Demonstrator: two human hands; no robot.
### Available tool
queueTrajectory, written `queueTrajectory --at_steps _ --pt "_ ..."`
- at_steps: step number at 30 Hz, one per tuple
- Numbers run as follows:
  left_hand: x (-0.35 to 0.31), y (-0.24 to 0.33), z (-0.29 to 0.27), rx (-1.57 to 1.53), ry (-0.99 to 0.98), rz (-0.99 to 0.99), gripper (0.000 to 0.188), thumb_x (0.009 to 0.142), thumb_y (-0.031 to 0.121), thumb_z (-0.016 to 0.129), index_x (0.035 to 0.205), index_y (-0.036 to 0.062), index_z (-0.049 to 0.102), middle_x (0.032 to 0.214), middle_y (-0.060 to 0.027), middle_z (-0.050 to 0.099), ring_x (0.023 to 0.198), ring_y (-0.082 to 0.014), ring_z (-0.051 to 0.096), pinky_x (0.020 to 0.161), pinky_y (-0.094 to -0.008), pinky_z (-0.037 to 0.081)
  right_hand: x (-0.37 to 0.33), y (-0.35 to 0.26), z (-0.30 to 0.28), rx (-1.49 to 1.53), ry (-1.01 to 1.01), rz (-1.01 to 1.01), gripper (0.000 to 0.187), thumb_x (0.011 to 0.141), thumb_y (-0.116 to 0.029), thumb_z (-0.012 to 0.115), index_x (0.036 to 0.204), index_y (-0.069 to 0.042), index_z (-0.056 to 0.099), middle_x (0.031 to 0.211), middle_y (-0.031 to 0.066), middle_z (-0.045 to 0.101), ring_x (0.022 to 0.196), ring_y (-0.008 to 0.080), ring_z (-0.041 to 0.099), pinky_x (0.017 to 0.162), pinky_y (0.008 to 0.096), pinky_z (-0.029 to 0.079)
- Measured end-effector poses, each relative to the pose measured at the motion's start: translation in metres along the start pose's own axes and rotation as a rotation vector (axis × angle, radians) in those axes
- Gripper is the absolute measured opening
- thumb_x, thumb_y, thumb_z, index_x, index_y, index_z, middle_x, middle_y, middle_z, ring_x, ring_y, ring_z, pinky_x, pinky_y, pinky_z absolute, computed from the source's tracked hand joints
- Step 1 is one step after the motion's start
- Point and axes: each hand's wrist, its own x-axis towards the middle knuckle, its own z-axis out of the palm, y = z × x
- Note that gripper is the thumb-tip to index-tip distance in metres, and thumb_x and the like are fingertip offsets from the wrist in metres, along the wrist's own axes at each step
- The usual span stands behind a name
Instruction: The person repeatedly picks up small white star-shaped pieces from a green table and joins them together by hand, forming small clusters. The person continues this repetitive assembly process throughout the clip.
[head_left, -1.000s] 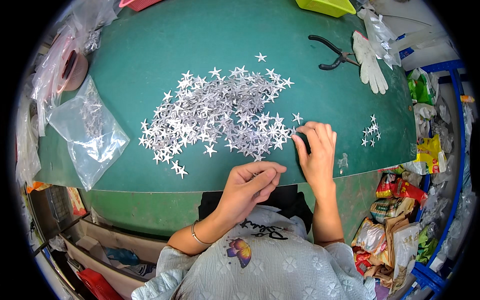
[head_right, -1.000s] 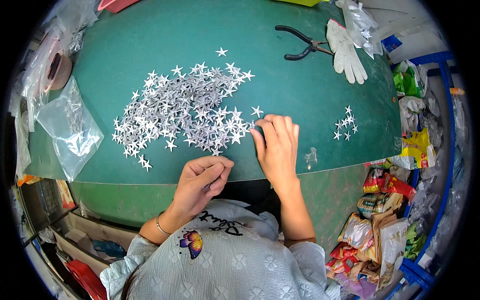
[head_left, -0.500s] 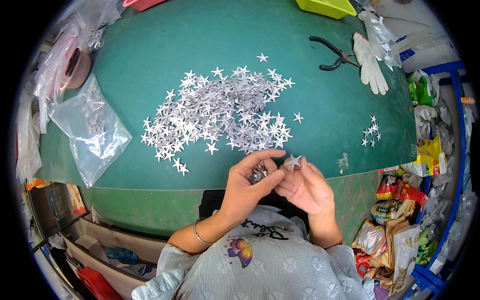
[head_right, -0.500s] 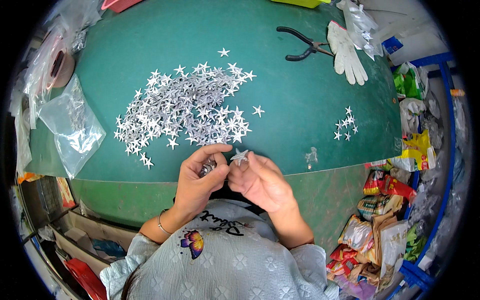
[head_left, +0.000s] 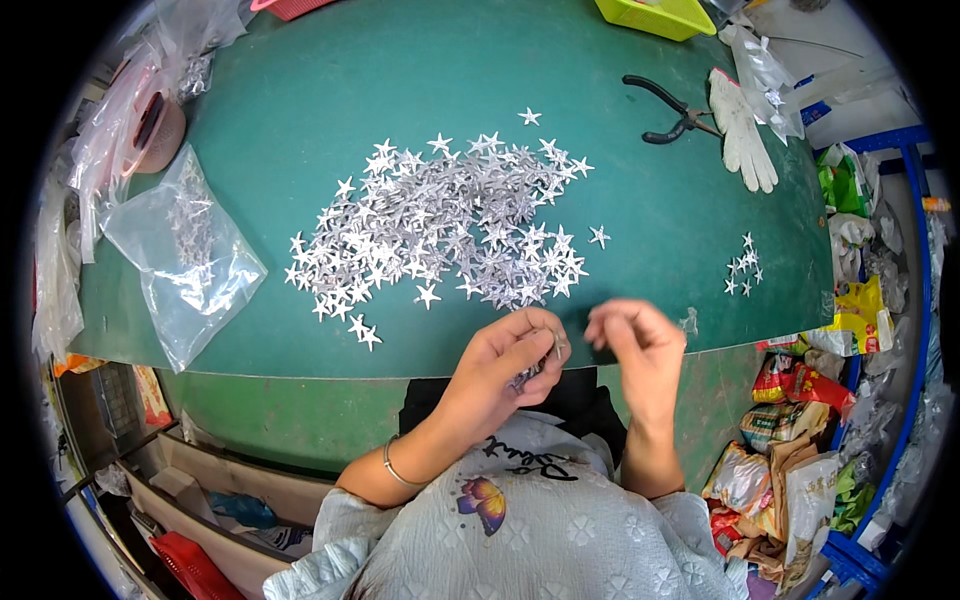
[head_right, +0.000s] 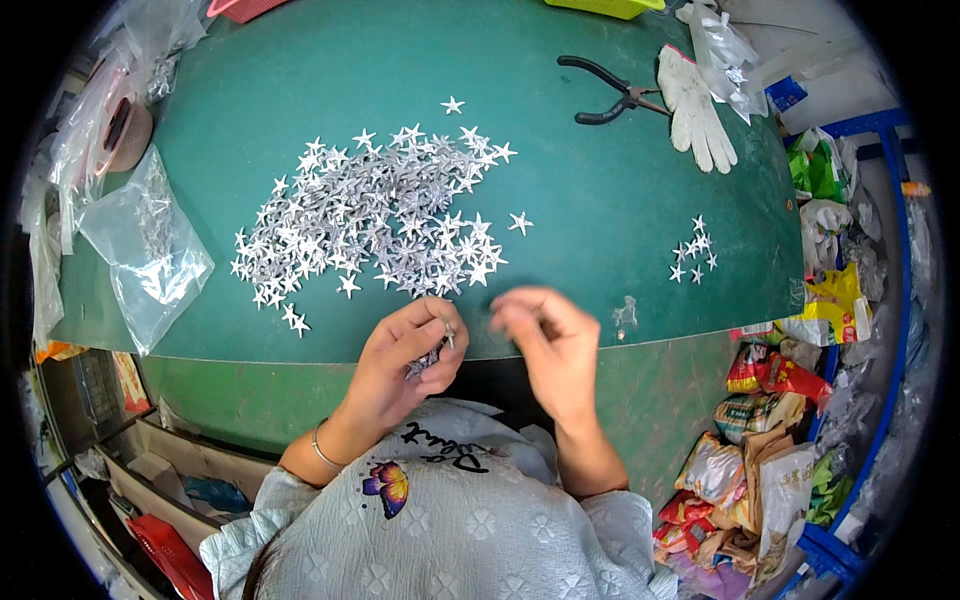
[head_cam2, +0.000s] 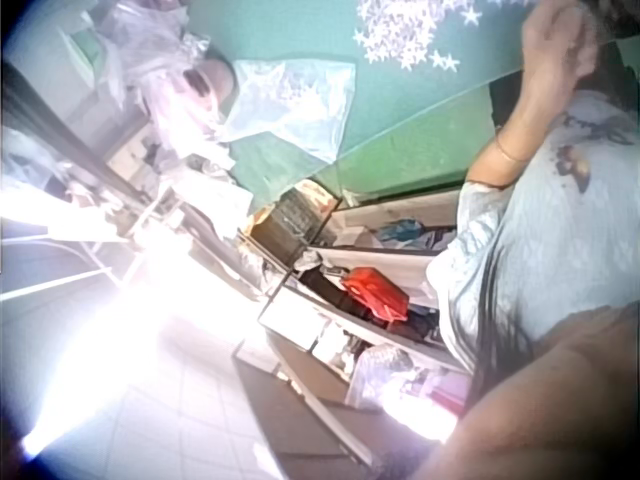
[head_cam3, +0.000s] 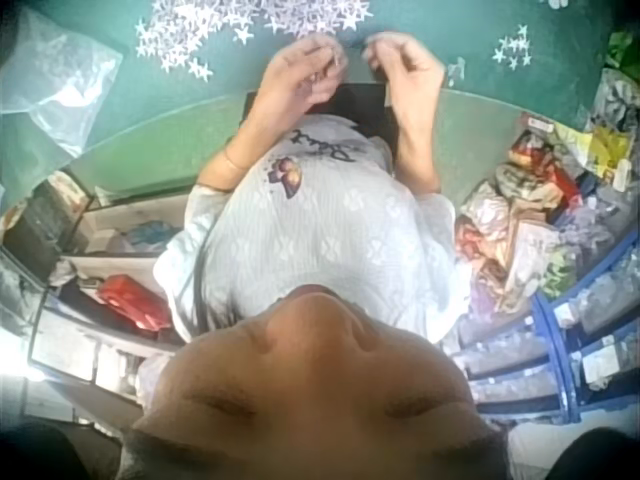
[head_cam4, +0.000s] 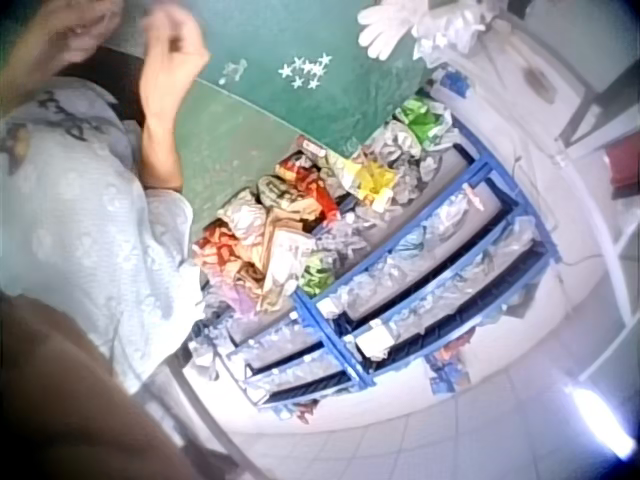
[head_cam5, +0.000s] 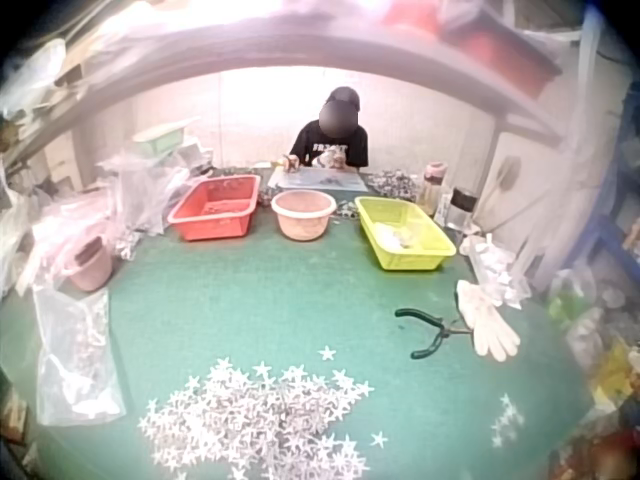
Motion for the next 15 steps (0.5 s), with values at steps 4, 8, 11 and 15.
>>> queueTrajectory --at_steps 4,8,11,15 --pt "0.002 -0.002 -0.001 -0.206 -0.117 -0.063 0.012 0.092 0.013 0.045 0.087 0.0024 0.045 0.075 -0.0069 0.043 0.054 -0.0072 0.034 0.042 -0.0181 0.028 0.04 0.003 -0.008 -0.709 0.213 -0.365 0.024 0.073 -0.003 0.068 0.096 0.001 0.062 0.085 0.0099 0.059 0.076 0.0238 0.052 0.07 0.0325 0.042" --pt "0.005 -0.002 -0.007 -0.291 -0.175 -0.079 0.011 0.09 0.011 0.045 0.083 0.0018 0.044 0.074 -0.0086 0.042 0.053 -0.0083 0.034 0.041 -0.0188 0.029 0.06 0.018 -0.006 -0.986 0.215 -0.528 0.023 0.073 -0.006 0.068 0.094 -0.001 0.062 0.093 0.0093 0.056 0.086 0.0264 0.05 0.075 0.0366 0.039" --pt "0.005 -0.003 -0.008 -0.241 -0.124 -0.05 0.012 0.089 0.011 0.045 0.083 0.0007 0.045 0.073 -0.0094 0.044 0.052 -0.0087 0.036 0.041 -0.0191 0.029 0.062 0.022 -0.004 -1.029 0.269 -0.569 0.015 0.074 -0.005 0.067 0.087 -0.002 0.062 0.089 0.0083 0.057 0.082 0.0253 0.051 0.071 0.0354 0.038" --pt "0.004 -0.004 -0.004 -0.068 0.008 0.031 0.012 0.089 0.01 0.048 0.093 -0.0013 0.052 0.074 -0.0091 0.051 0.052 -0.008 0.039 0.042 -0.0188 0.03 0.061 0.026 -0.005 -0.9 0.303 -0.585 0.007 0.075 -0.005 0.066 0.081 -0.003 0.062 0.081 0.0072 0.059 0.077 0.0242 0.052 0.069 0.0339 0.037"
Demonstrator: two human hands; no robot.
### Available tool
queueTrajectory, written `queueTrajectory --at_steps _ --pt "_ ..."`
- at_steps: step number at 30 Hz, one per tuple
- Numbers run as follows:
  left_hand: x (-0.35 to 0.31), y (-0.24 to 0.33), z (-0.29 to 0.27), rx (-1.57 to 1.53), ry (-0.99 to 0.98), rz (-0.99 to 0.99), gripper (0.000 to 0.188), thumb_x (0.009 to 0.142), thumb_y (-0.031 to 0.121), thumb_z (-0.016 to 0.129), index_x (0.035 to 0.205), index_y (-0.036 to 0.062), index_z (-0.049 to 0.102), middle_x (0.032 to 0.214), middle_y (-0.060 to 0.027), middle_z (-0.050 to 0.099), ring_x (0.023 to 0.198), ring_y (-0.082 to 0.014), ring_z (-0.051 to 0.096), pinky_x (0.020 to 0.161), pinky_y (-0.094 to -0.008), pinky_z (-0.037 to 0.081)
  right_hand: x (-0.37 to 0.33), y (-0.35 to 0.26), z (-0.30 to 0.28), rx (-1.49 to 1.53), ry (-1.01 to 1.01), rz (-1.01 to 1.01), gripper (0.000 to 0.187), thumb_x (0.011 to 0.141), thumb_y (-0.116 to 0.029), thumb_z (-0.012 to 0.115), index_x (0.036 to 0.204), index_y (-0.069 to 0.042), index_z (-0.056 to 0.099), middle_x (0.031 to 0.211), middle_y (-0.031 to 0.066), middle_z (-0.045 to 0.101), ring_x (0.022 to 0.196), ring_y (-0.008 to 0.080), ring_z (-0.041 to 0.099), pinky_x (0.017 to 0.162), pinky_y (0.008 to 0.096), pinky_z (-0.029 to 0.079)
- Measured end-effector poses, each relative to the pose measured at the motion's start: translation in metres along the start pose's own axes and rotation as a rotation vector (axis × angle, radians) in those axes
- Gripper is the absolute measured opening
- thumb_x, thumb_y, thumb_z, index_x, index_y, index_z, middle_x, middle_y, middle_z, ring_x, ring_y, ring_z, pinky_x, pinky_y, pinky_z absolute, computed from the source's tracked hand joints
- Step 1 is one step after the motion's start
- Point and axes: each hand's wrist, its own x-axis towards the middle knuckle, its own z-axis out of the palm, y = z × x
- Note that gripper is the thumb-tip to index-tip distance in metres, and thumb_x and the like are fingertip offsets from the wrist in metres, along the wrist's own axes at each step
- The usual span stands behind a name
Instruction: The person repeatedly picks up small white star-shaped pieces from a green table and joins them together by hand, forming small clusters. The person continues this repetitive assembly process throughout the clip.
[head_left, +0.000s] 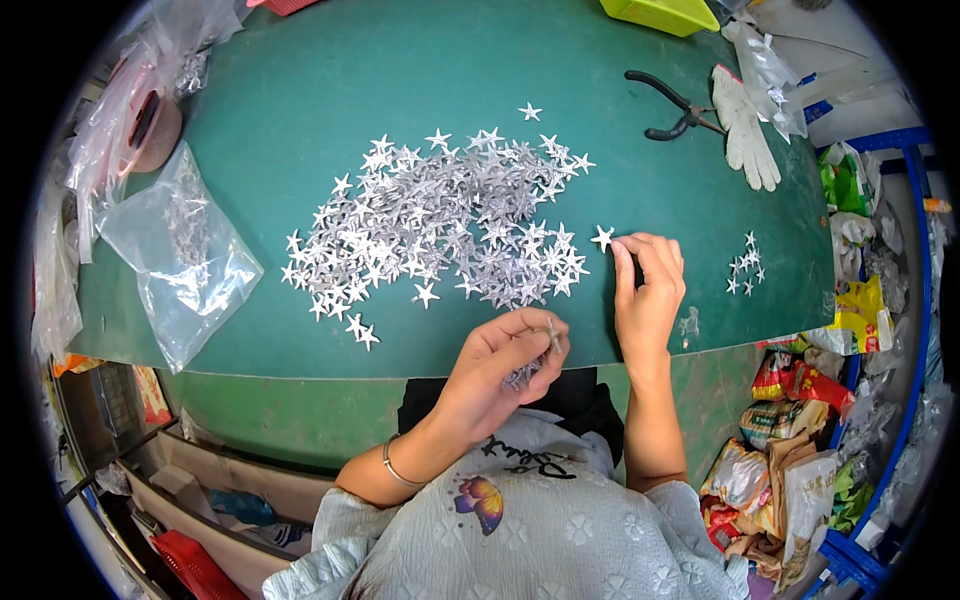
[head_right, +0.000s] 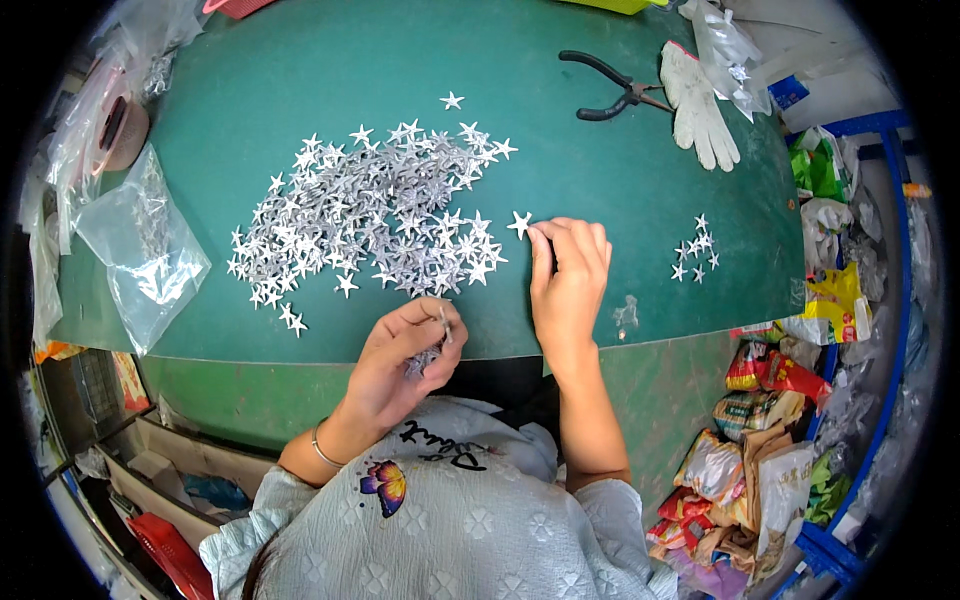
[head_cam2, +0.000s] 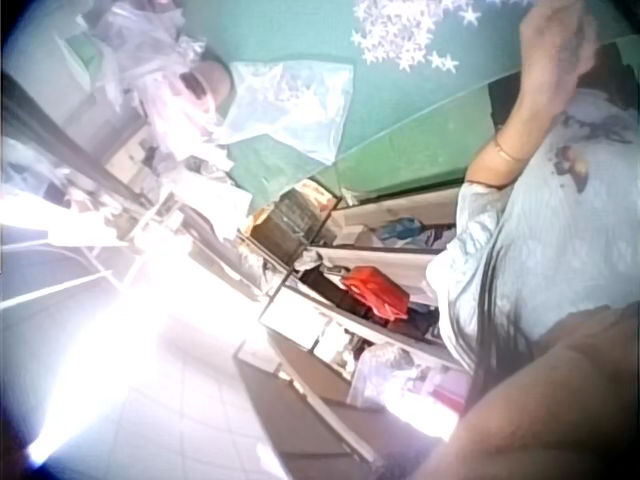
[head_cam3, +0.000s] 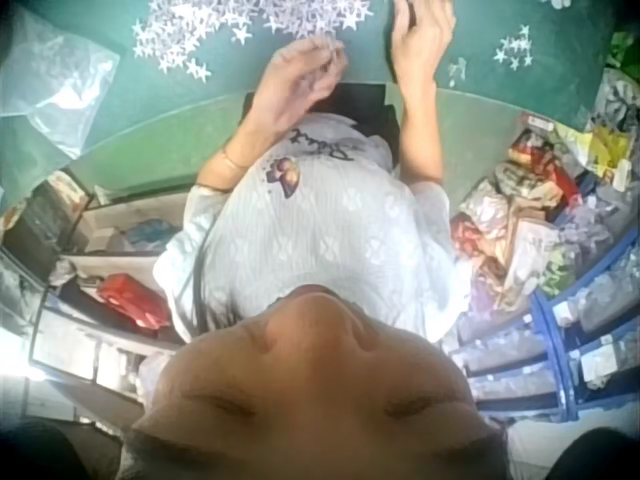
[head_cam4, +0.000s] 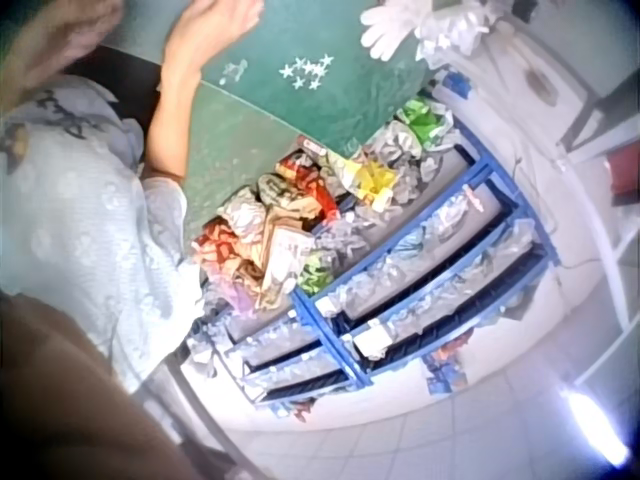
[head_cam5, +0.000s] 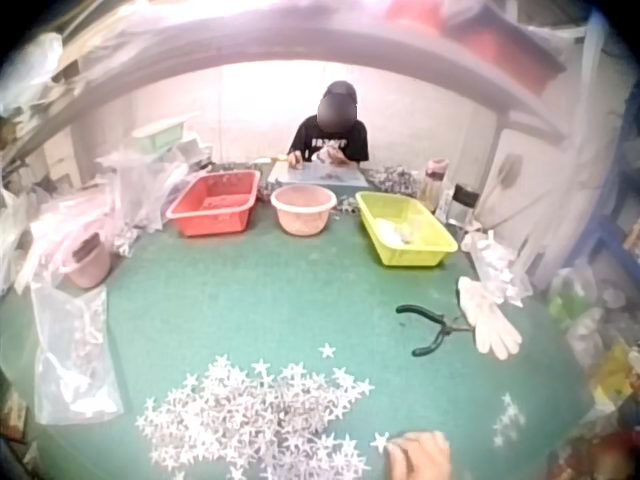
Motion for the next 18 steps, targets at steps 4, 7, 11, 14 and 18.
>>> queueTrajectory --at_steps 4,7,11,14,18 --pt "-0.002 -0.003 -0.003 0.16 0.047 0.061 0.019 0.089 0.008 0.053 0.105 -0.0013 0.057 0.08 -0.0101 0.061 0.052 -0.0077 0.044 0.042 -0.0179 0.03 -0.001 -0.001 -0.002 -0.014 0.004 0.005 0.005 0.076 -0.004 0.065 0.079 -0.002 0.062 0.078 0.0075 0.059 0.074 0.0239 0.052 0.069 0.0331 0.038" --pt "-0.005 -0.002 0.002 0.247 0.095 0.074 0.018 0.09 0.009 0.054 0.103 -0.0018 0.058 0.083 -0.0134 0.064 0.052 -0.0085 0.047 0.042 -0.018 0.03 -0.003 -0.003 -0.006 0.09 -0.008 0.085 0.005 0.076 -0.003 0.065 0.078 -0.001 0.061 0.078 0.0084 0.06 0.074 0.0241 0.053 0.07 0.0329 0.039" --pt "-0.008 0.0 0.003 0.253 0.101 0.09 0.017 0.09 0.01 0.054 0.102 -0.0017 0.059 0.083 -0.0141 0.064 0.053 -0.0088 0.048 0.042 -0.0181 0.03 -0.008 -0.012 -0.014 0.219 -0.016 0.132 0.004 0.076 0.001 0.063 0.077 0.001 0.06 0.076 0.0093 0.06 0.07 0.0221 0.053 0.067 0.0311 0.042" --pt "-0.008 -0.001 0.004 0.221 0.034 0.106 0.017 0.091 0.014 0.053 0.099 -0.0009 0.056 0.081 -0.012 0.061 0.05 -0.0076 0.046 0.041 -0.0181 0.029 -0.012 -0.018 -0.022 0.317 -0.048 0.162 0.004 0.077 0.003 0.062 0.077 0.002 0.059 0.075 0.0093 0.06 0.069 0.0199 0.052 0.065 0.0291 0.042" --pt "-0.007 0.003 -0.001 -0.121 -0.22 -0.06 0.018 0.092 0.019 0.047 0.088 0.0018 0.05 0.08 -0.0097 0.052 0.048 -0.0082 0.042 0.04 -0.0185 0.028 -0.016 -0.029 -0.031 0.43 -0.086 0.187 0.004 0.077 0.004 0.062 0.077 0.003 0.058 0.075 0.0092 0.06 0.069 0.018 0.051 0.064 0.0275 0.041"
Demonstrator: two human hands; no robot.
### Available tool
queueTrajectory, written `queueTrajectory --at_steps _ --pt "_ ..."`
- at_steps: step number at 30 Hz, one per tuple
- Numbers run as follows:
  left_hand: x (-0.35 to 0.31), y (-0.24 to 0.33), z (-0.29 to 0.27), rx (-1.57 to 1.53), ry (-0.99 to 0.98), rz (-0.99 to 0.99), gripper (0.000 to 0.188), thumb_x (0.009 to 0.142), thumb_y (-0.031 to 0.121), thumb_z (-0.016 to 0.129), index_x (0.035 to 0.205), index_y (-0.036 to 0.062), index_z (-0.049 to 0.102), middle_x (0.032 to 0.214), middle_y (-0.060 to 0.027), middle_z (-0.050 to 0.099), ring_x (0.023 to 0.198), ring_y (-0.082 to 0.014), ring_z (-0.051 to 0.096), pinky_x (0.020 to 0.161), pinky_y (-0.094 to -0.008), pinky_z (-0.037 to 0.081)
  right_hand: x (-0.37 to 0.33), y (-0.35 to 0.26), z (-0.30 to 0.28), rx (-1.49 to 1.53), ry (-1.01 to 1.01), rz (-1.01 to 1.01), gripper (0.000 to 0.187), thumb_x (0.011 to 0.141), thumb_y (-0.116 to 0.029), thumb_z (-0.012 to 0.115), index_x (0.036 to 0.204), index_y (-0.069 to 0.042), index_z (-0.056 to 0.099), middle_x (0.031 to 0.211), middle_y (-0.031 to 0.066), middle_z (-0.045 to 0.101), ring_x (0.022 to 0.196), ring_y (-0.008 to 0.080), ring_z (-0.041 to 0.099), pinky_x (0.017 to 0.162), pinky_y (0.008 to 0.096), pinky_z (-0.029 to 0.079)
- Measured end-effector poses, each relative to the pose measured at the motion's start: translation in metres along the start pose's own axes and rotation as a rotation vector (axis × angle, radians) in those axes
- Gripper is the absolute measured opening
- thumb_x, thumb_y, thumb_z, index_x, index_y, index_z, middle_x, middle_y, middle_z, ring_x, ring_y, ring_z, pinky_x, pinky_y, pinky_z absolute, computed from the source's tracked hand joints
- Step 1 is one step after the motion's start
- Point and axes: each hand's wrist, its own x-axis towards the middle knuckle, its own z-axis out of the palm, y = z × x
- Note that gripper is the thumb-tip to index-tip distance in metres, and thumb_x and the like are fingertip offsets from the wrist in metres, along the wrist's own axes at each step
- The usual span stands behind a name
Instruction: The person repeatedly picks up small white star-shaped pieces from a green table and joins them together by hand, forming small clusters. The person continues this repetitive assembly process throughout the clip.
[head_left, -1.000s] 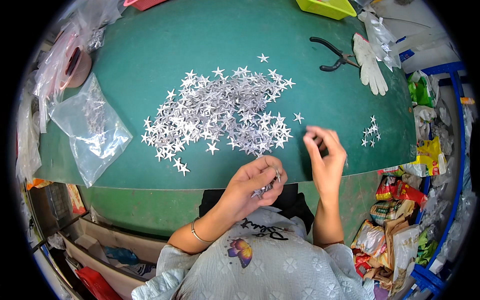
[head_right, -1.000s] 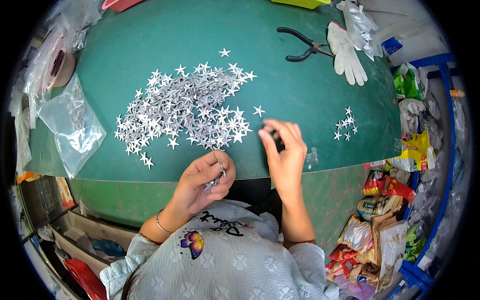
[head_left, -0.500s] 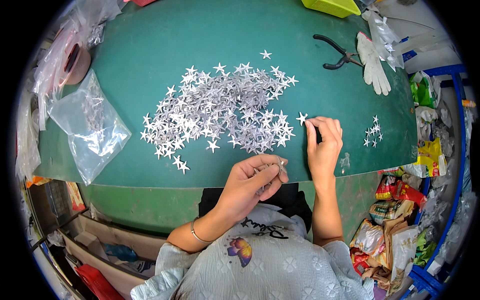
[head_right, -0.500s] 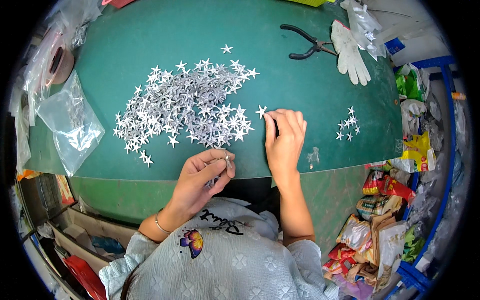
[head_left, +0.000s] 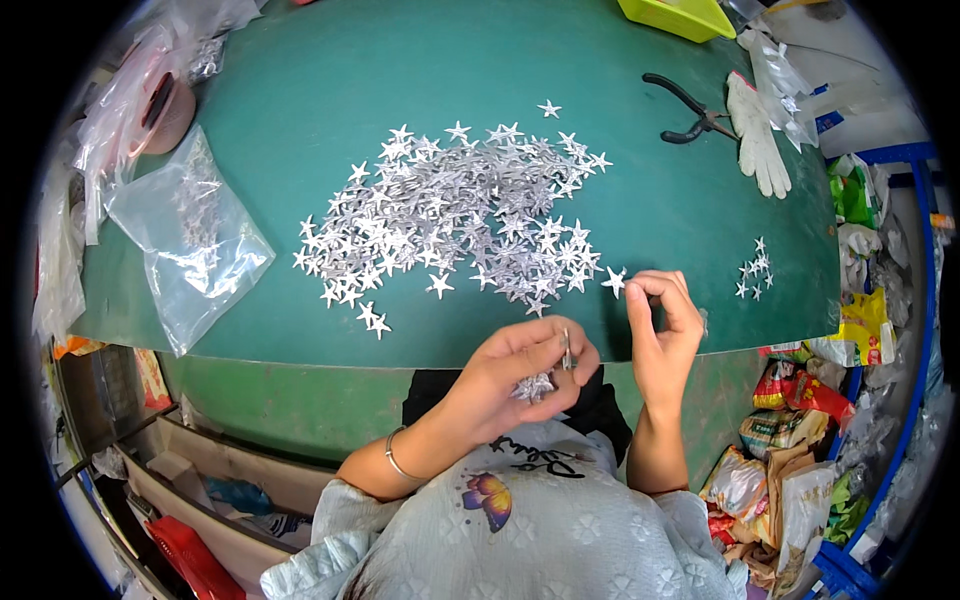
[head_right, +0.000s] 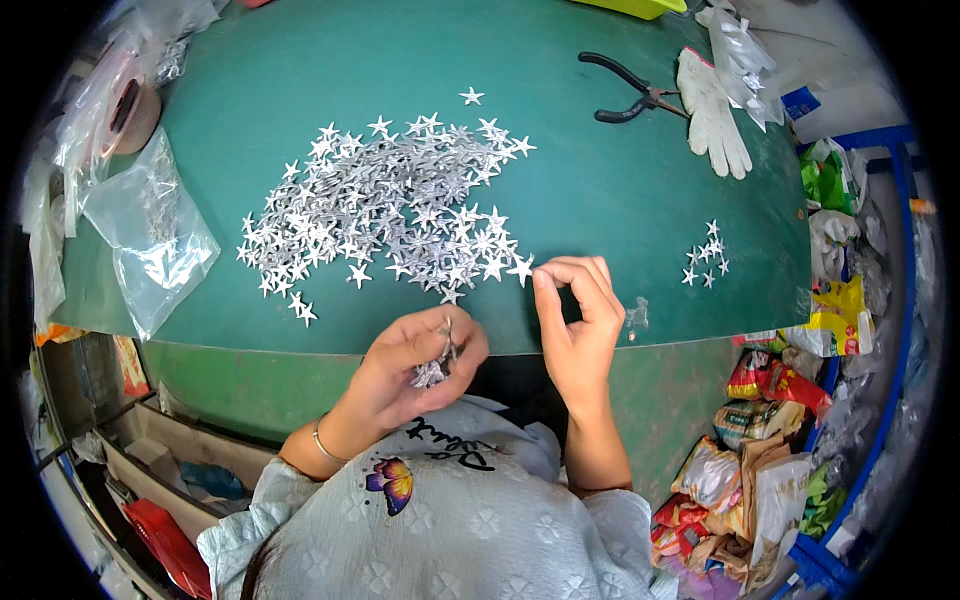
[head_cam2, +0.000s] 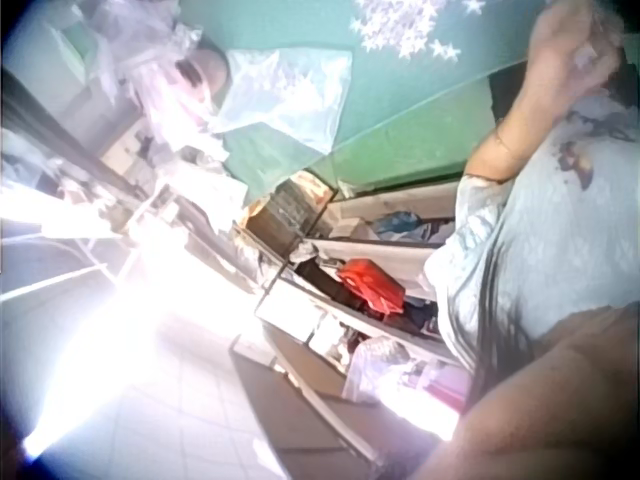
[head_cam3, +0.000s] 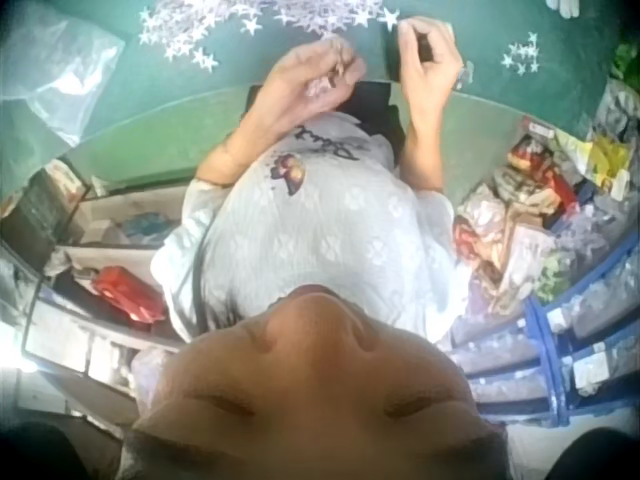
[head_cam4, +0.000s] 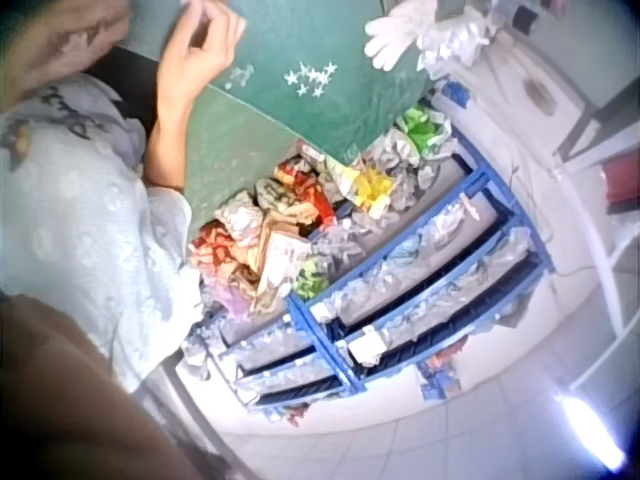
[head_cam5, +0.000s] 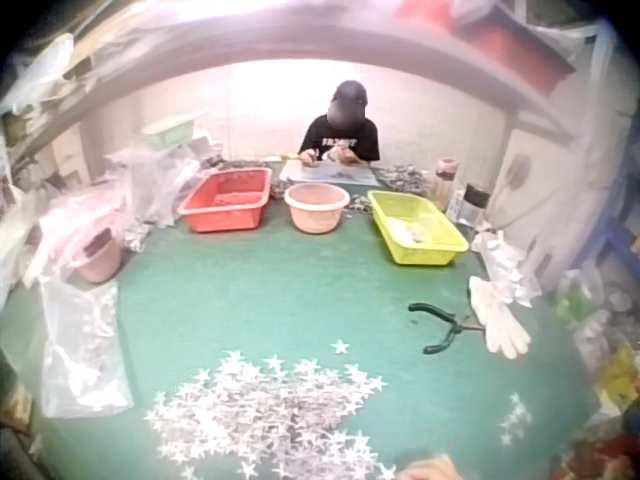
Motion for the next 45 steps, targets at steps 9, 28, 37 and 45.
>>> queueTrajectory --at_steps 9,28,37,45 --pt "0.003 0.001 -0.003 -0.298 -0.072 -0.138 0.022 0.087 0.02 0.035 0.074 0.0034 0.041 0.075 -0.0086 0.042 0.051 -0.0114 0.037 0.042 -0.0226 0.03 -0.013 -0.017 -0.004 0.171 -0.046 0.012 0.003 0.078 0.004 0.061 0.077 0.003 0.058 0.076 0.0093 0.06 0.07 0.0173 0.051 0.065 0.0271 0.041" --pt "-0.004 -0.006 0.003 0.252 0.243 0.152 0.026 0.093 0.02 0.05 0.106 -0.0018 0.058 0.079 -0.0039 0.053 0.06 -0.0056 0.041 0.046 -0.0179 0.03 -0.022 -0.036 -0.002 0.111 -0.044 -0.263 0.013 0.068 0.007 0.065 0.079 0.003 0.06 0.077 0.0115 0.06 0.069 0.0249 0.053 0.064 0.0325 0.043" --pt "-0.012 -0.002 0.004 0.308 0.229 0.068 0.027 0.089 0.019 0.058 0.102 -0.0039 0.06 0.08 -0.0064 0.058 0.059 -0.0053 0.041 0.047 -0.0176 0.03 -0.026 -0.034 0.001 -0.073 0.024 -0.471 0.022 0.061 0.002 0.071 0.082 0.001 0.065 0.076 0.0079 0.061 0.069 0.0231 0.054 0.06 0.031 0.039" --pt "-0.012 -0.003 0.006 0.405 0.289 0.103 0.019 0.088 0.013 0.058 0.099 -0.003 0.06 0.078 -0.0053 0.058 0.058 -0.0046 0.041 0.047 -0.0177 0.03 -0.026 -0.033 0.0 -0.028 -0.008 -0.44 0.02 0.057 0.001 0.071 0.076 0.0 0.067 0.079 0.0086 0.062 0.071 0.023 0.054 0.063 0.0318 0.042"
